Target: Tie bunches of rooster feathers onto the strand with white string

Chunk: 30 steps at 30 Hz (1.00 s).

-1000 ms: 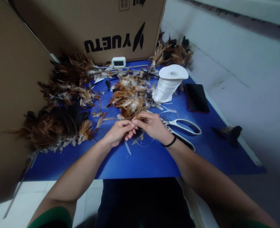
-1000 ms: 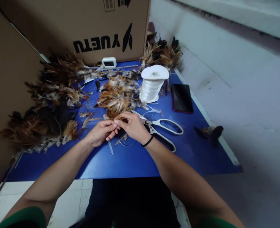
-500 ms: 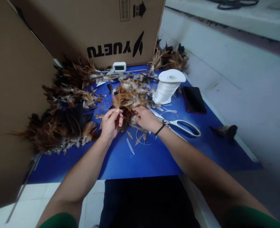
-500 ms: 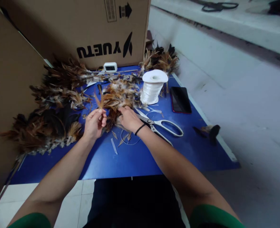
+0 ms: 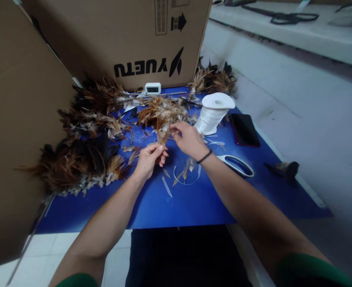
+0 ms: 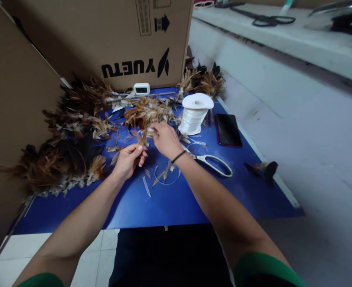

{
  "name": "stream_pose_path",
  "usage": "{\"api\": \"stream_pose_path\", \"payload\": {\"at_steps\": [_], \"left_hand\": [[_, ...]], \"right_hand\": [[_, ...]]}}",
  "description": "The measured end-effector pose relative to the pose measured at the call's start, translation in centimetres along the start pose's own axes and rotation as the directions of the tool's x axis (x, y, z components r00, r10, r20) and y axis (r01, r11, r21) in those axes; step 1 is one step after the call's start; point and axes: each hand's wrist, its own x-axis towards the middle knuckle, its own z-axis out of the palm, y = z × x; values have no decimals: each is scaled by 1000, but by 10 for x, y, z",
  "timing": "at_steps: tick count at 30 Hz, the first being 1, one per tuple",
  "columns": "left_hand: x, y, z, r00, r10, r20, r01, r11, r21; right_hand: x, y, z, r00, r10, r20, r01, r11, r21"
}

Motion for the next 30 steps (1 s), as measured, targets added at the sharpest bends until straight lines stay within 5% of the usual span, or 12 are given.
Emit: {"api": "stream_pose_path", "payload": {"at_steps": [4, 7, 14, 21, 30], "left_hand": [[-4, -2, 4, 995, -54, 82, 50, 997, 57], [-5, -4, 7, 989, -82, 120, 65, 988, 137], [-6, -4, 6, 983, -115, 140, 79, 969, 236], [-6, -1, 5, 969, -183, 165, 161, 977, 136], [-6, -6, 6, 997, 9, 74, -37, 921, 388]], "right_hand": [[-43, -13, -11, 965, 160, 207, -237, 868, 437], [-56, -13, -5, 945, 231, 230, -324, 747, 580], [-57, -3, 8, 947, 271, 172, -314, 670, 673], [-55, 0, 6, 920, 331, 211, -370, 549, 749], [-57, -3, 11, 892, 359, 273, -424, 462, 779]]}}
